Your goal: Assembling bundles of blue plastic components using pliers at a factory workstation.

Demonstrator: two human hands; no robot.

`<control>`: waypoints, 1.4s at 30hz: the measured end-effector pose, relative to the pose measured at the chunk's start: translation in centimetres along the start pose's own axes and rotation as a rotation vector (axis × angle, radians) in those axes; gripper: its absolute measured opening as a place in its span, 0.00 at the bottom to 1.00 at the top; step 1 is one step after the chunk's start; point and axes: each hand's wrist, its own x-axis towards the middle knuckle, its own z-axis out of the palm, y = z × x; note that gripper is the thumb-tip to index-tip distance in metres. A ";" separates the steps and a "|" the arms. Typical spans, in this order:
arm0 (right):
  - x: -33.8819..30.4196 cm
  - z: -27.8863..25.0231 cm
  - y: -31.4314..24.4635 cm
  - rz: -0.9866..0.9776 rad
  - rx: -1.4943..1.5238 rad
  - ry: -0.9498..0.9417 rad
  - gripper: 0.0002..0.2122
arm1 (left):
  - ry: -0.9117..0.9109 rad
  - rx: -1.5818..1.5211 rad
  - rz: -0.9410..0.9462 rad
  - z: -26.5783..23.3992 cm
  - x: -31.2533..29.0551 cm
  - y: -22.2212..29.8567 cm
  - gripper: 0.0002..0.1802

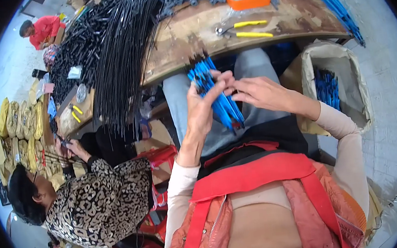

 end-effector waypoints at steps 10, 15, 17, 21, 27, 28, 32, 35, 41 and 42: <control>4.5 -13.5 9.5 0.088 -0.259 0.186 0.08 | -0.278 0.357 0.216 -0.4 9.3 0.2 0.28; 9.9 -18.7 18.2 0.018 -0.405 0.431 0.07 | -0.436 -0.083 -0.125 -0.5 9.4 2.9 0.30; 11.4 -19.8 21.1 0.196 -0.398 0.203 0.07 | -0.390 -0.309 -0.372 0.3 9.8 3.9 0.29; 15.0 -19.5 22.6 0.256 -0.364 -0.083 0.07 | -0.156 -0.035 -0.277 -0.7 10.5 1.5 0.16; 13.9 -20.4 22.4 0.247 -0.343 -0.046 0.08 | -0.195 0.438 0.158 0.3 11.3 1.1 0.14; 13.9 -20.1 22.7 0.237 -0.338 -0.052 0.08 | -0.230 0.535 0.233 0.4 11.1 1.2 0.14; 13.3 -20.0 22.9 0.329 -0.330 0.008 0.09 | -0.253 0.268 -0.159 0.5 9.5 4.3 0.16; 12.4 -20.1 23.0 0.144 -0.371 0.174 0.09 | -0.207 0.244 -0.106 -0.2 9.8 3.6 0.15; 11.6 -17.1 14.6 0.088 -0.103 0.286 0.08 | -0.334 0.327 0.110 -0.2 9.3 2.0 0.12; 11.7 -15.8 11.8 0.065 -0.002 0.247 0.08 | -0.327 0.328 0.108 -0.2 9.0 1.9 0.12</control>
